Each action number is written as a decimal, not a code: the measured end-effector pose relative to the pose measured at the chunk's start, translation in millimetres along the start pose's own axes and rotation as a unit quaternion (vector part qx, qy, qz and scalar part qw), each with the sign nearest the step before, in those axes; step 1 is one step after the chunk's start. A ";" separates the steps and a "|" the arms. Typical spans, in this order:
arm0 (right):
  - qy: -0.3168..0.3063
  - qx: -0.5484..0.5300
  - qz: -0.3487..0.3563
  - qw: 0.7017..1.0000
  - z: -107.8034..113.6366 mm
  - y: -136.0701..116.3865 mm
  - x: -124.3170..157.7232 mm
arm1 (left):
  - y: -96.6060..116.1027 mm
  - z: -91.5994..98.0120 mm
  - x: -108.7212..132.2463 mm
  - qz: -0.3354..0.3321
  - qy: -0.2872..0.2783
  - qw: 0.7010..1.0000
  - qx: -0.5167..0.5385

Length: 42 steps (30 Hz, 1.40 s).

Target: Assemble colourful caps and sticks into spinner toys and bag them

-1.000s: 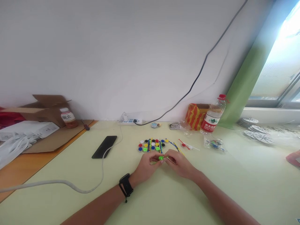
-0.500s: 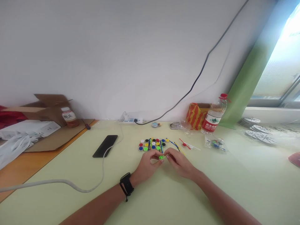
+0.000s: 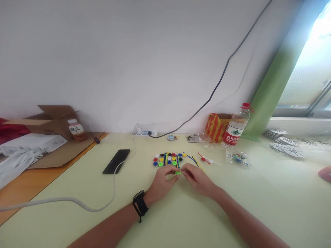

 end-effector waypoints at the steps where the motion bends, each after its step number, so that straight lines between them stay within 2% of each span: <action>1: 0.002 0.001 0.001 1.000 0.1 -0.3 0.3 | -0.2 0.2 0.1 0.002 -0.001 1.000 -0.004; 10: 0.004 -0.006 0.008 1.000 0.1 -0.5 1.4 | -4.7 -1.0 0.0 0.023 -0.021 0.999 0.016; 15: 0.006 -0.063 -0.002 0.998 4.4 1.8 -2.6 | -2.3 -3.6 -0.3 0.033 -0.002 0.995 0.098; 19: 0.000 -0.106 -0.012 0.994 6.5 7.7 -5.9 | -5.4 -6.0 -1.6 0.077 0.001 0.980 0.186; 25: 0.055 -0.110 -0.030 0.992 14.7 19.7 -8.3 | -16.8 -1.3 -1.7 0.116 0.050 0.968 0.218; 30: -0.013 -0.137 -0.031 0.990 5.9 17.5 -9.3 | -20.1 -3.8 -1.3 0.129 0.044 0.965 0.226; 39: 0.005 -0.235 -0.080 0.969 8.5 16.1 -4.8 | -27.6 -1.2 -0.1 0.137 0.071 0.960 0.233; 42: -0.070 -0.261 -0.086 0.959 4.0 12.8 -5.2 | -29.8 0.3 0.6 0.138 0.083 0.959 0.232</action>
Point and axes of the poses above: each hand's wrist, its own x-axis away from the middle knuckle, its own z-axis out of the back of the hand, y = z × x, the point moved 7 cm from there along -x, towards the middle knuckle, and after that the axes turned 15 degrees about -z, right-handed, at the moved point
